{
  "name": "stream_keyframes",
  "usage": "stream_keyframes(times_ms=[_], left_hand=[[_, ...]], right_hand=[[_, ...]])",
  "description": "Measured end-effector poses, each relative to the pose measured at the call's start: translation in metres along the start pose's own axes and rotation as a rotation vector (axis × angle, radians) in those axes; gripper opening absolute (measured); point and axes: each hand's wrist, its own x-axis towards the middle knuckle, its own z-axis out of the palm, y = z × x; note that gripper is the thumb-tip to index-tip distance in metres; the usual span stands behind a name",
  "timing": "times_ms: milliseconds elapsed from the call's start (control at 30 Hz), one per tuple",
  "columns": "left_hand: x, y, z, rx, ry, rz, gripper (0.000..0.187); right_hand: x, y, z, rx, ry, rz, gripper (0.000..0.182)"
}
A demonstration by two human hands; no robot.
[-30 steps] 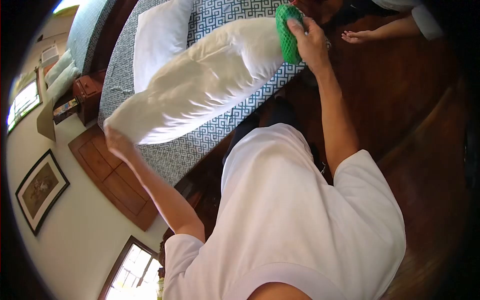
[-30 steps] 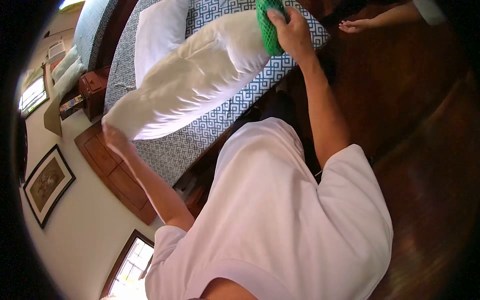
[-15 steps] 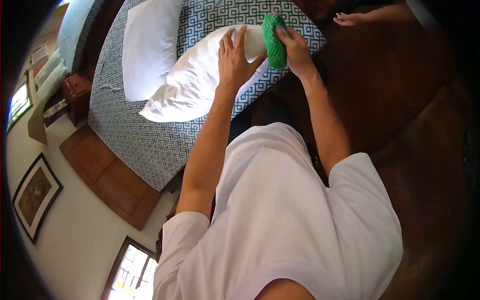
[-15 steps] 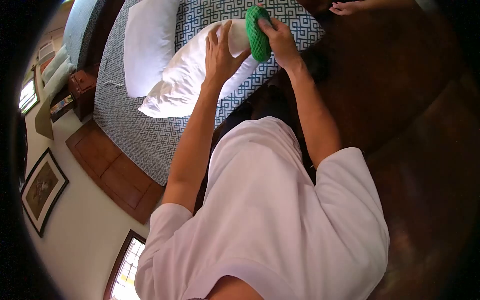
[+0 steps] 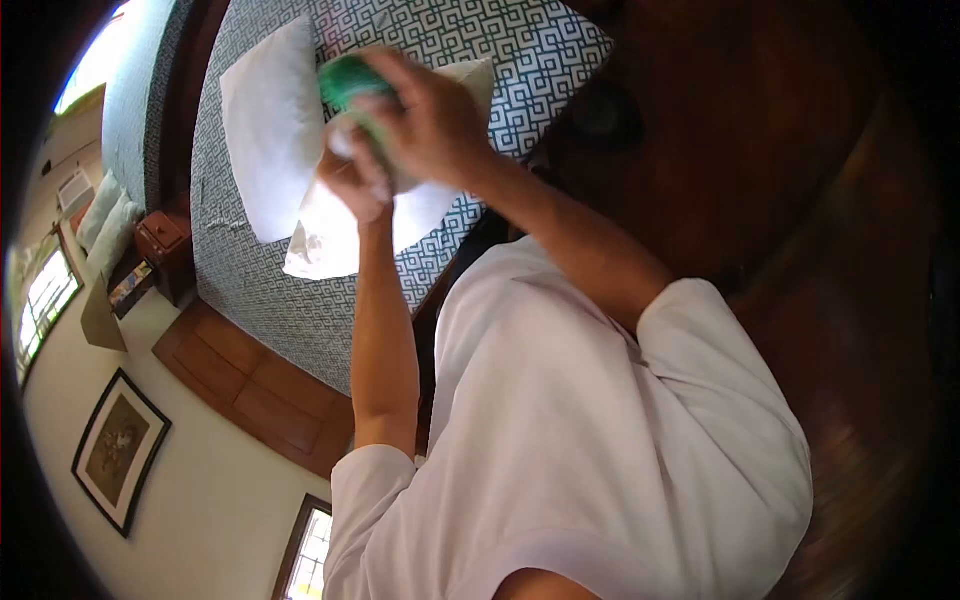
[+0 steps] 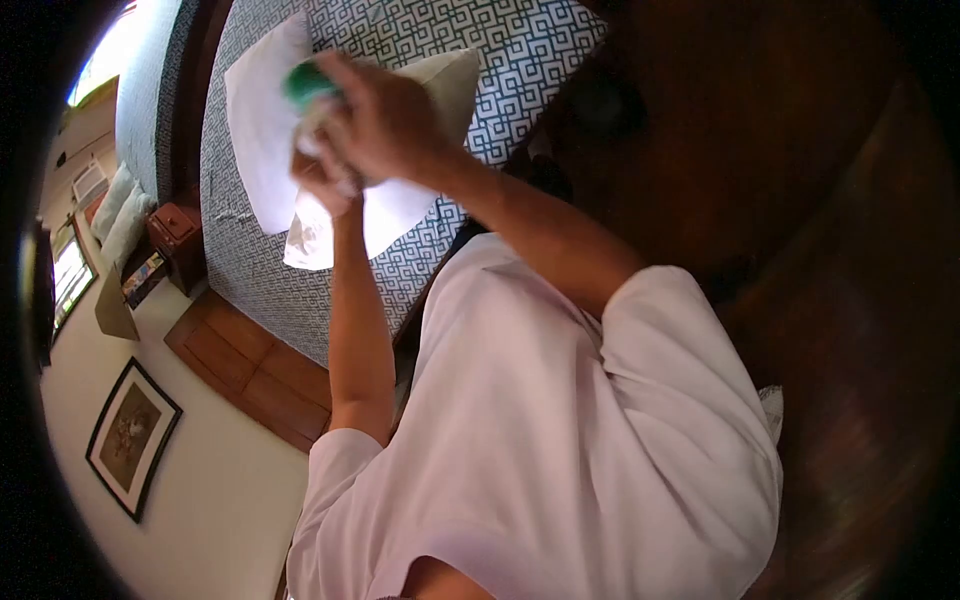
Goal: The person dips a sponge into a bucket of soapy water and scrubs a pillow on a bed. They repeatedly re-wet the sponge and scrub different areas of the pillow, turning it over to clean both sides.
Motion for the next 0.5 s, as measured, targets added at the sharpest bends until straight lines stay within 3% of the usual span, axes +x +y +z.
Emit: stream_keyframes(times_ms=[33, 100, 167, 233, 267, 300, 367, 400, 467, 500], left_hand=[[-0.001, -0.01, -0.015, 0.099, 0.088, 0.16, 0.037], [0.001, 0.029, -0.031, 0.115, 0.195, 0.007, 0.045], [0.003, 0.065, -0.034, 0.195, 0.34, 0.038, 0.052], [0.009, 0.078, -0.05, 0.219, 0.41, 0.1, 0.053], [0.01, 0.073, -0.065, 0.214, 0.441, 0.157, 0.052], [0.011, 0.075, -0.077, 0.288, 0.524, 0.211, 0.05], [0.015, 0.084, -0.093, 0.142, 0.508, 0.103, 0.049], [0.012, 0.079, -0.107, 0.501, 0.432, 0.236, 0.048], [0.0, 0.078, -0.098, 0.384, 0.417, 0.143, 0.044], [0.007, 0.077, -0.084, 0.259, 0.425, 0.121, 0.044]], right_hand=[[0.002, -0.018, 0.008, -0.046, 0.067, -0.14, 0.035], [-0.001, -0.028, 0.011, -0.018, -0.104, -0.104, 0.035], [-0.031, 0.029, 0.028, -0.318, -0.068, -0.29, 0.034], [-0.065, 0.136, 0.019, -0.343, -0.296, -0.025, 0.031], [-0.077, 0.18, 0.0, -0.517, -0.42, 0.219, 0.028], [-0.078, 0.192, -0.015, -0.565, -0.25, 0.189, 0.022], [-0.04, 0.139, -0.012, -0.475, -0.039, 0.042, 0.023], [-0.013, 0.085, -0.008, -0.264, -0.003, -0.087, 0.025], [0.001, -0.002, 0.016, -0.021, -0.002, -0.199, 0.038], [0.005, -0.041, 0.027, 0.106, 0.029, -0.372, 0.045]])
